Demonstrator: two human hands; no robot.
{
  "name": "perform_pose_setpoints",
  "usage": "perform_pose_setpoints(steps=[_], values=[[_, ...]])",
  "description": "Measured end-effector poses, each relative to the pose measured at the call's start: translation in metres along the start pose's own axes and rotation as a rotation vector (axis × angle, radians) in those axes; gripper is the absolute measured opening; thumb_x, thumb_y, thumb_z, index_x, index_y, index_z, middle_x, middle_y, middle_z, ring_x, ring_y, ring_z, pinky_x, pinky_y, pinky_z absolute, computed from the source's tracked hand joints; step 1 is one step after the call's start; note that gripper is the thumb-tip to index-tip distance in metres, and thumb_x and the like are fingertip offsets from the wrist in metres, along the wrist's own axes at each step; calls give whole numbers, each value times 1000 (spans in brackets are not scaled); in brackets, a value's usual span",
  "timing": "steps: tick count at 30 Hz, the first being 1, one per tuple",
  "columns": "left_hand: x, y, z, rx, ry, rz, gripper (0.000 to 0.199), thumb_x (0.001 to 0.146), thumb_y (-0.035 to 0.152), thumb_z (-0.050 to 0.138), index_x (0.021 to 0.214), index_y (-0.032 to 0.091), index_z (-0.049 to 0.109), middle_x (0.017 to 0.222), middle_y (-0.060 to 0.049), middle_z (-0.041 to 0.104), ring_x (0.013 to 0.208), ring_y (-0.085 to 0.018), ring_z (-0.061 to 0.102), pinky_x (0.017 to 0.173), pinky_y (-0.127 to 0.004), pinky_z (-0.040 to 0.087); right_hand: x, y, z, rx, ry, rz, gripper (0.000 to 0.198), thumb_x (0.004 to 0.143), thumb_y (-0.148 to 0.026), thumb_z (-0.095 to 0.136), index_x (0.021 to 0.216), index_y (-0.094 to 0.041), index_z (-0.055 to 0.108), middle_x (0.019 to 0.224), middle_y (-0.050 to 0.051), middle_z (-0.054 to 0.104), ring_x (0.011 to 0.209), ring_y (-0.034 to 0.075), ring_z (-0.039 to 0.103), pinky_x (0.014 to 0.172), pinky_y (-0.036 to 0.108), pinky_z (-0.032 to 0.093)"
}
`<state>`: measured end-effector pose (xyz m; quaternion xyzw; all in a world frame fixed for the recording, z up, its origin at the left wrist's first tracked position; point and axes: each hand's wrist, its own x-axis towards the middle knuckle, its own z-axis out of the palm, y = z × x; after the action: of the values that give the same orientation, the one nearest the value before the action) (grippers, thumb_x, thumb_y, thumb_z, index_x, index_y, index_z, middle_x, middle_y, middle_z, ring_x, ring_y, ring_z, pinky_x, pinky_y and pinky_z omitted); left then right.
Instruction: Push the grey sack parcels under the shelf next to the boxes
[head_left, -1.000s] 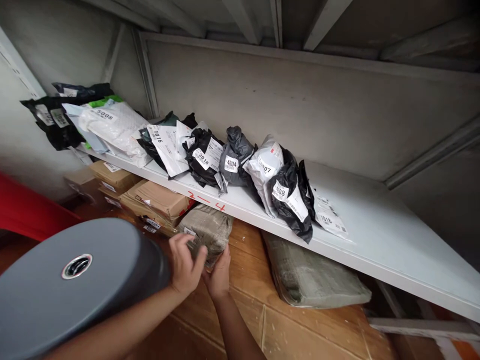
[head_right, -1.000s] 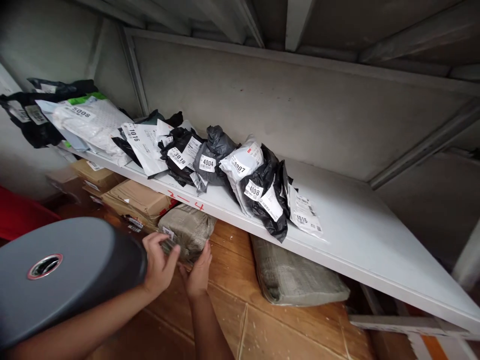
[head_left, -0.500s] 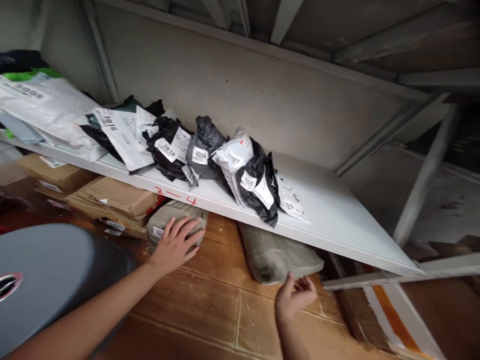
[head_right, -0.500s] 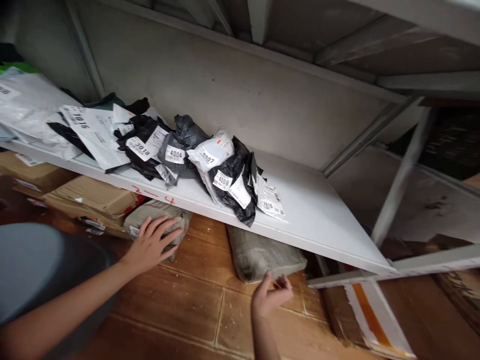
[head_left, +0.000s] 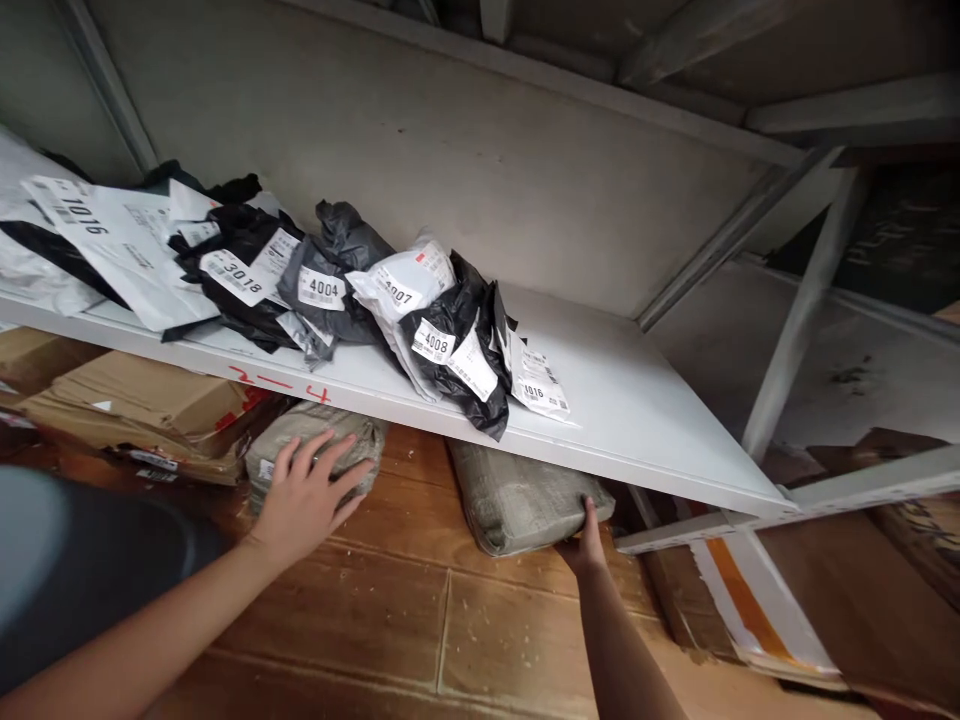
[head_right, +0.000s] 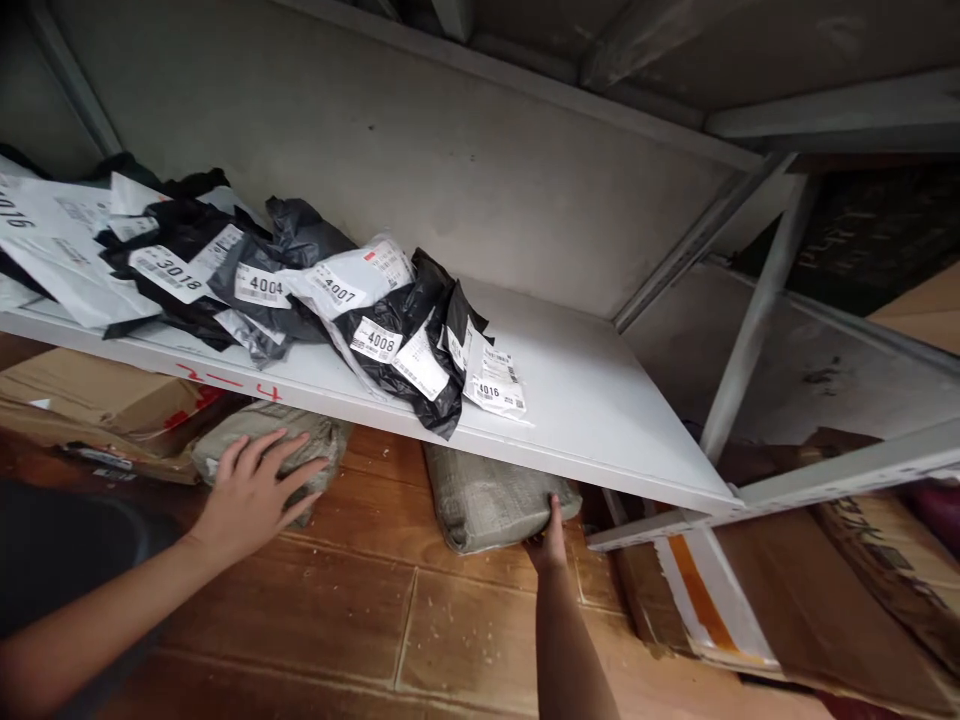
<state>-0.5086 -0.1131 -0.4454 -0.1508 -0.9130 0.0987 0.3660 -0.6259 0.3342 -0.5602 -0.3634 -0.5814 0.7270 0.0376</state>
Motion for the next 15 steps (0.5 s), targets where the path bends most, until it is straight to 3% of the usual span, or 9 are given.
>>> perform_pose_setpoints(steps=[3,6,10,12,15], values=[[-7,-18,-2,28,35,-30,30,81,38,64,106,24,69,122,-17,62,116,-40,53,97,-62,38,0,0,5,74,-47,106,58,68,-67,58,105,-22,55,92,8,64,87,27,63,73,45,56],[-16,-39,-3,59,60,-62,31,81,42,67,106,23,65,121,-15,62,118,-39,55,98,-62,41,-5,-2,12,104,-2,89,55,66,-54,62,109,-21,53,95,7,65,89,25,64,76,42,57],[-21,-53,-3,56,56,-15,34,82,42,67,111,25,61,123,-13,61,120,-39,55,97,-61,45,-21,-1,31,110,134,-80,82,56,-45,70,129,-24,39,125,9,58,107,24,61,89,41,55],[-22,-54,-1,61,70,-6,36,81,42,68,111,24,61,122,-14,61,119,-39,56,96,-62,45,-35,1,42,99,190,-181,101,51,-44,74,139,-23,29,141,12,48,122,24,54,104,42,47],[-21,-52,1,68,81,2,38,79,42,71,111,24,62,123,-14,61,119,-39,56,99,-62,43,-66,5,57,57,224,-286,125,44,-45,78,148,-18,15,150,17,37,131,28,46,116,44,33]])
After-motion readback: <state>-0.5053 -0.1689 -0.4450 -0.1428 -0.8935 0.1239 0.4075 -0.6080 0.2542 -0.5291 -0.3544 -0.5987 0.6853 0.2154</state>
